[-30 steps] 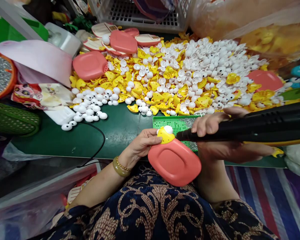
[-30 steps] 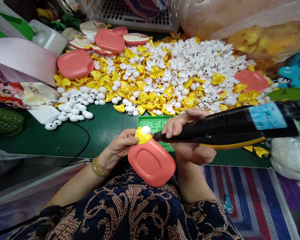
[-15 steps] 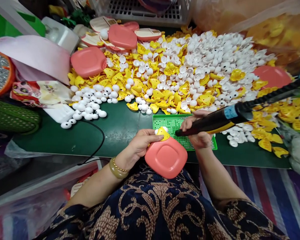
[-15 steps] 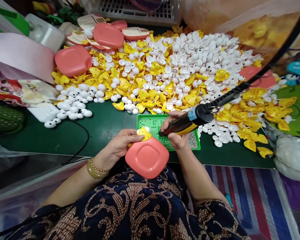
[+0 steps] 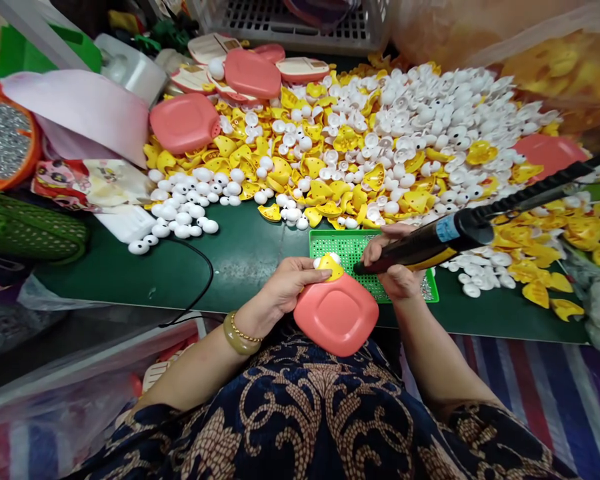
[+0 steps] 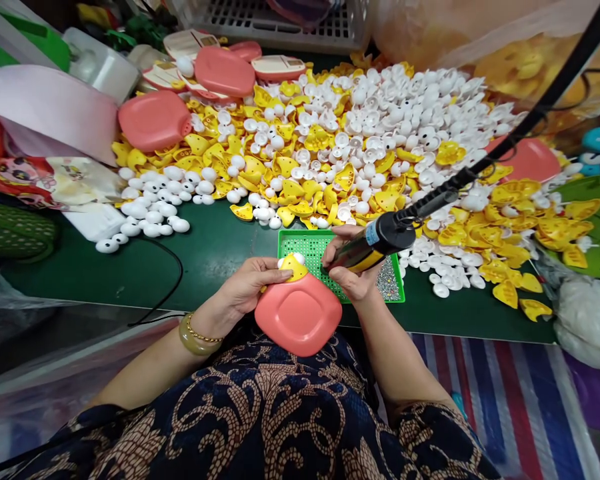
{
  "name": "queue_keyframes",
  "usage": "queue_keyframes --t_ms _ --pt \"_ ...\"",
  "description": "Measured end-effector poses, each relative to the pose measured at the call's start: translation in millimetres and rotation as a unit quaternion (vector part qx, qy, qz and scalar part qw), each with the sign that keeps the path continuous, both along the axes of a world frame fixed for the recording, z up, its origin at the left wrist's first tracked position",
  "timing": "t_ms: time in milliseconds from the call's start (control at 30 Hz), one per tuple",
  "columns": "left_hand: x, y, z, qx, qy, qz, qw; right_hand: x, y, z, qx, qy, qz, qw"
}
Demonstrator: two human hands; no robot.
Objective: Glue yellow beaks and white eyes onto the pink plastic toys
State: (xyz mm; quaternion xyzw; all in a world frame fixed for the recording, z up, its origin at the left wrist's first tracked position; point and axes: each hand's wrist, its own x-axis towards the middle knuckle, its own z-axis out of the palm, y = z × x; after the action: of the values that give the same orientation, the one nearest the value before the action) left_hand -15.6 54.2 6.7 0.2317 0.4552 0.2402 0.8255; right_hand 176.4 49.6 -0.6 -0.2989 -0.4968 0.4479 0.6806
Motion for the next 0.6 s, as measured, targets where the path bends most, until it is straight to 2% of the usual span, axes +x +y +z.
queue_keyframes --t_ms 200,300,467,600 --pt "-0.2 -0.8 0.4 -0.002 -0.002 -0.005 1.0 -0.6 -1.8 -0.5 -0.017 -0.017 -0.012 1.0" --pt "1.5 2.8 -1.3 0.001 -0.003 0.002 1.0 -0.7 2.4 -3.3 -0.019 -0.033 0.011 0.999" --pt "2.6 21.9 -1.7 0.011 -0.003 -0.025 1.0 0.1 11.9 -8.0 -0.037 -0.071 0.07 0.994" --pt "-0.4 35.8 -1.2 0.025 0.009 -0.066 0.997 -0.2 11.7 -11.4 -0.031 -0.05 0.069 0.996"
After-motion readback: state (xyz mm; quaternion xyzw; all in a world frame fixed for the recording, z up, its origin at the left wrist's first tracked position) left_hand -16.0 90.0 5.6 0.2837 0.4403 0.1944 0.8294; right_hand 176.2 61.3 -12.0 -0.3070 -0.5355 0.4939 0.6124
